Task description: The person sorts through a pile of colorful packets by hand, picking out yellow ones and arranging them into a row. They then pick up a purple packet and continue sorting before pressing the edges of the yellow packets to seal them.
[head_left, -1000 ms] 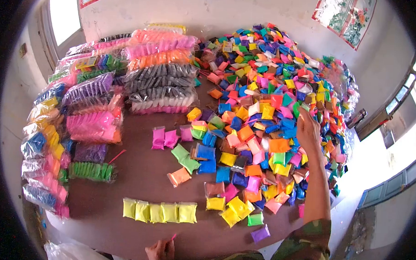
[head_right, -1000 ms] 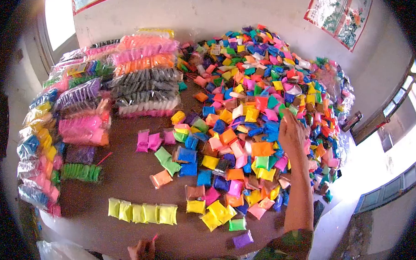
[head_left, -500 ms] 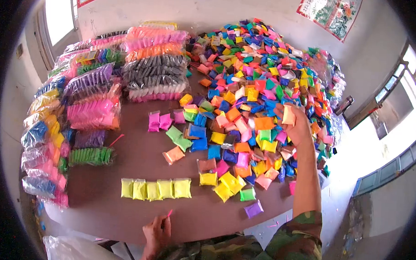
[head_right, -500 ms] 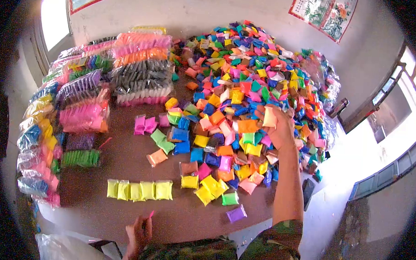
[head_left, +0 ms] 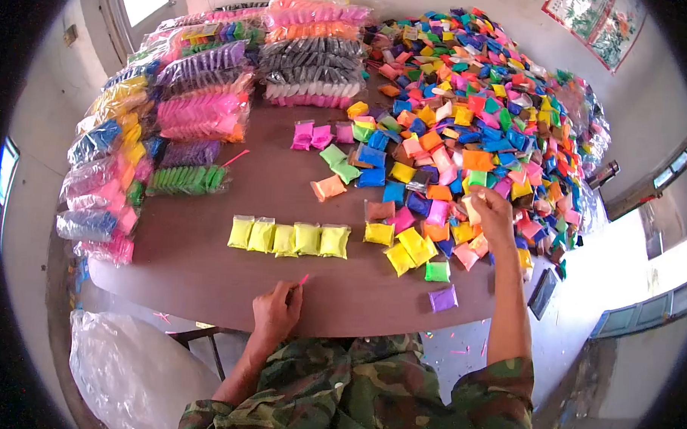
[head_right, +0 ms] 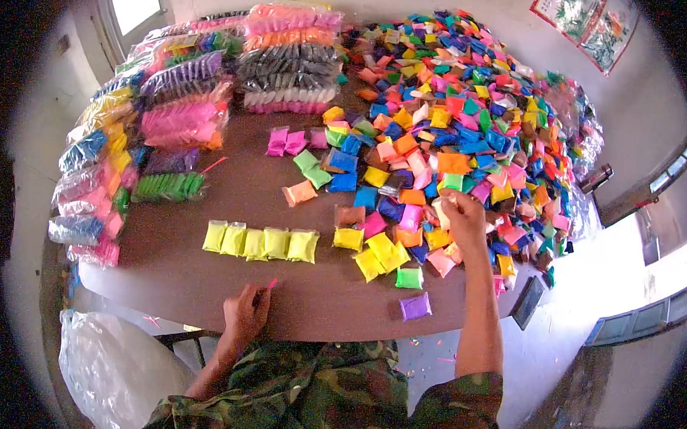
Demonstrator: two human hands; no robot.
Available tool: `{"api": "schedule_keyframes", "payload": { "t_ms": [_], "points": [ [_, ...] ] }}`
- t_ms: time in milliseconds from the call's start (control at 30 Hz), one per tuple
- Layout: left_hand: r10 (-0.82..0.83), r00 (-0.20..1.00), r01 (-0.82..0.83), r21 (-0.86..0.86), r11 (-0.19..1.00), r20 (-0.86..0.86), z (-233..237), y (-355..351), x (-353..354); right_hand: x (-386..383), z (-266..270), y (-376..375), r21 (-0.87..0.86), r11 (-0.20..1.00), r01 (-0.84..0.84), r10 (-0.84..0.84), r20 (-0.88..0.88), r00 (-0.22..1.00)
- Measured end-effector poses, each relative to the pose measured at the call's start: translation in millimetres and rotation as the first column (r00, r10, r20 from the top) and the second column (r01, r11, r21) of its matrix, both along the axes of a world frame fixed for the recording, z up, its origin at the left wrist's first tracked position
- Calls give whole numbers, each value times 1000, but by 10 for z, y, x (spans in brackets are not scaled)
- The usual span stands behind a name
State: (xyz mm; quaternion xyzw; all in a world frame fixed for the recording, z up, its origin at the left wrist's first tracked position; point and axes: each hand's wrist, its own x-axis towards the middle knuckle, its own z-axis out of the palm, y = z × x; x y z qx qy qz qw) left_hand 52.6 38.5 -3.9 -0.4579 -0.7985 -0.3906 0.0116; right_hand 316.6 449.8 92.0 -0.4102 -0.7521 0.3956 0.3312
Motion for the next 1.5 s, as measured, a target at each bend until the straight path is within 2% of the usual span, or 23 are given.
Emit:
{"api": "schedule_keyframes", "payload": {
  "t_ms": [133,233,267,367,533,633,700,767,800,900,1000,1067,1167,1300,1433,1467,1500],
  "points": [
    [4,1000,-4,-18,1000,-8,-15,-8,-5,-171,-128,-28,20,1000,10,-12,134,991],
    [3,1000,-4,-43,999,-7,-40,6,-12,-326,-236,87,108,994,-20,-6,234,972],
    [4,1000,-3,-51,999,9,-15,8,-4,-392,-335,169,246,968,-56,6,199,980],
    [18,998,-12,-110,994,52,17,4,12,-644,-33,117,208,978,-24,-56,369,928],
    [12,999,0,-205,979,53,46,-31,2,-778,-133,472,331,932,-147,7,390,921],
    [-9,1000,14,-200,980,24,-25,-56,2,-883,-25,523,419,890,-179,-134,616,777],
    [-40,999,42,-162,986,15,-49,-61,-27,-997,103,490,471,856,-214,-184,663,725],
    [19,998,-2,-283,959,60,52,-90,38,-1078,223,474,471,845,-252,-207,724,658],
    [48,996,-20,-338,941,76,118,-72,53,-1113,224,488,506,829,-237,-218,683,697],
    [25,998,-9,-298,955,51,239,36,35,-1267,370,578,493,844,-210,-158,603,782],
    [7,999,11,-439,898,38,77,-142,48,-1419,314,793,494,850,-184,-138,546,827],
    [15,1000,-10,-455,890,9,90,-120,70,-1576,407,913,550,814,-187,-140,498,856],
    [7,999,14,-398,917,53,178,-55,46,-1752,498,1156,431,881,-198,-94,568,818],
    [2,996,31,-372,928,88,275,27,19,-1844,454,1441,392,904,-170,-75,538,840],
    [-16,985,89,-425,901,173,302,-99,16,-1854,484,1285,292,943,-160,-3,488,873],
    [-25,982,106,-430,897,189,270,-141,11,-1855,519,1215,287,937,-199,8,551,834],
    [-36,978,124,-433,893,207,262,-153,-1,-1817,503,1141,284,936,-208,36,510,859]
  ]
}}
